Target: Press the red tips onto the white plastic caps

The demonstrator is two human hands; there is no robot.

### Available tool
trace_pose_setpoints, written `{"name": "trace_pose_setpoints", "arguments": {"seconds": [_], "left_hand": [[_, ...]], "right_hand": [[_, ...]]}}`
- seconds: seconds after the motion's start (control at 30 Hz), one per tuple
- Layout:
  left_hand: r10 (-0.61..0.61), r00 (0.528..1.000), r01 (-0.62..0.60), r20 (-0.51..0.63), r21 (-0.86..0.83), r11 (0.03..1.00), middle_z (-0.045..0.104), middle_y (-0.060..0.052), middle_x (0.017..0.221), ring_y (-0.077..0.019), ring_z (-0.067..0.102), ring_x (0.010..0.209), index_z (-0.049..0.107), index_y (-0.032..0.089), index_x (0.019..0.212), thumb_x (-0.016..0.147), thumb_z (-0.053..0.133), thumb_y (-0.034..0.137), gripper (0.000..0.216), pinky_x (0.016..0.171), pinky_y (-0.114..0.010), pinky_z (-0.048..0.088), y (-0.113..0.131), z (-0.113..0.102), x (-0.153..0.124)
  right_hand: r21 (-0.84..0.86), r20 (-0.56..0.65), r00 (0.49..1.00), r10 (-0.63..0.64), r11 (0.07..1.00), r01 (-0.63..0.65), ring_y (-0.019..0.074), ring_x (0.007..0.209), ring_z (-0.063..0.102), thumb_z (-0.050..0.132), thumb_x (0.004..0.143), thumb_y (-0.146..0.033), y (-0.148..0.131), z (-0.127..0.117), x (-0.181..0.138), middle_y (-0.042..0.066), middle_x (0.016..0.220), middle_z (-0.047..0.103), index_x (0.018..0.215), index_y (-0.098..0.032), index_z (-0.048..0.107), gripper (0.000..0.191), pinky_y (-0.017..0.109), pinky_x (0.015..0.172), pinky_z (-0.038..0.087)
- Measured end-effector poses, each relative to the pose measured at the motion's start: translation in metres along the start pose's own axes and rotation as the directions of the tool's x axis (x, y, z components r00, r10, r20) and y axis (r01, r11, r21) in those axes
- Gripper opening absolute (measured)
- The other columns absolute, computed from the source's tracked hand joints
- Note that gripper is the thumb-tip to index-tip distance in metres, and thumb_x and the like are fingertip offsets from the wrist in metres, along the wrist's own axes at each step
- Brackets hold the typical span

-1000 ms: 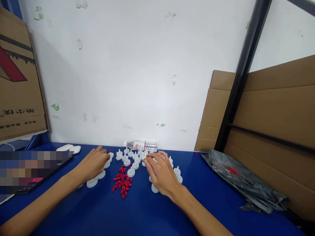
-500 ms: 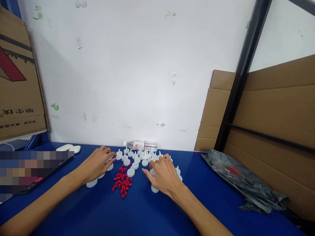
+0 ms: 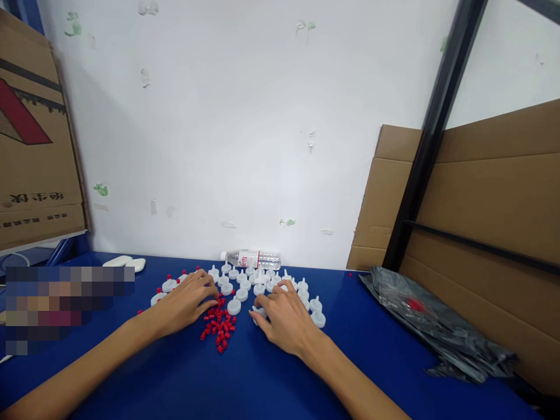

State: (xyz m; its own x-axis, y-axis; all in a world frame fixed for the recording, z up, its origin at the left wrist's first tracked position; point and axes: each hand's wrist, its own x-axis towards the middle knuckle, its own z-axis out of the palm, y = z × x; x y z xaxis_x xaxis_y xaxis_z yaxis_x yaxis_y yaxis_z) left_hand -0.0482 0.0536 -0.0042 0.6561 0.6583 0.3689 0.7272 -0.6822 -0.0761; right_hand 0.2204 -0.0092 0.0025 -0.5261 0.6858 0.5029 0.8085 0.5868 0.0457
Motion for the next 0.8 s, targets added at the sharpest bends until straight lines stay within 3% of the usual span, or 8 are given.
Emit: {"name": "trace_pose_setpoints", "arguments": {"seconds": [0.23,0.37,0.57,0.67,0.8], "left_hand": [[0.026,0.999,-0.027,-0.045,-0.015,1.0,0.066,-0.007,0.092,-0.0238,0.053,0.093,0.067,0.02,0.087,0.097,0.049,0.022,0.02,0.081,-0.038,0.036,-0.002,-0.001,0.001],[0.026,0.99,-0.041,-0.137,-0.102,0.994,0.069,-0.004,0.092,-0.0212,0.056,0.091,0.066,0.022,0.094,0.099,0.045,0.024,0.022,0.081,-0.038,0.036,0.007,-0.014,0.004],[0.164,0.924,-0.238,-0.345,-0.184,0.954,0.07,-0.005,0.1,-0.0208,0.057,0.105,0.064,0.021,0.105,0.1,0.044,0.017,0.022,0.087,-0.037,0.041,0.031,-0.016,0.005],[0.227,0.9,-0.314,-0.372,-0.195,0.929,0.071,-0.005,0.1,-0.0208,0.056,0.108,0.063,0.02,0.109,0.099,0.044,0.012,0.022,0.088,-0.036,0.043,0.039,-0.011,0.004],[0.223,0.901,-0.32,-0.372,-0.226,0.92,0.071,-0.005,0.1,-0.0212,0.056,0.11,0.061,0.02,0.109,0.097,0.046,0.01,0.022,0.09,-0.037,0.045,0.043,-0.006,0.004]], "right_hand": [[0.019,0.035,0.999,-0.015,1.0,0.015,0.0223,0.087,0.066,0.06,0.095,-0.039,0.003,0.003,-0.001,0.004,0.085,0.072,0.103,-0.022,0.069,0.021,0.05,0.105,0.033],[0.065,-0.04,0.999,-0.032,0.997,0.034,0.022,0.092,0.065,0.063,0.093,-0.035,0.002,0.002,-0.001,0.004,0.094,0.072,0.111,-0.024,0.065,0.021,0.048,0.104,0.036],[0.113,-0.134,0.991,-0.015,0.993,0.03,0.0234,0.1,0.062,0.069,0.089,-0.03,0.0,0.004,0.002,0.005,0.107,0.068,0.123,-0.026,0.056,0.036,0.044,0.097,0.044],[0.135,-0.151,0.989,-0.008,0.99,0.029,0.0229,0.099,0.062,0.069,0.089,-0.032,0.0,0.004,0.002,0.004,0.105,0.068,0.124,-0.026,0.054,0.039,0.045,0.099,0.043],[0.169,-0.172,0.984,-0.038,0.983,0.067,0.0211,0.098,0.062,0.068,0.09,-0.032,-0.001,0.002,0.002,0.003,0.105,0.068,0.126,-0.027,0.054,0.039,0.046,0.105,0.04]]}}
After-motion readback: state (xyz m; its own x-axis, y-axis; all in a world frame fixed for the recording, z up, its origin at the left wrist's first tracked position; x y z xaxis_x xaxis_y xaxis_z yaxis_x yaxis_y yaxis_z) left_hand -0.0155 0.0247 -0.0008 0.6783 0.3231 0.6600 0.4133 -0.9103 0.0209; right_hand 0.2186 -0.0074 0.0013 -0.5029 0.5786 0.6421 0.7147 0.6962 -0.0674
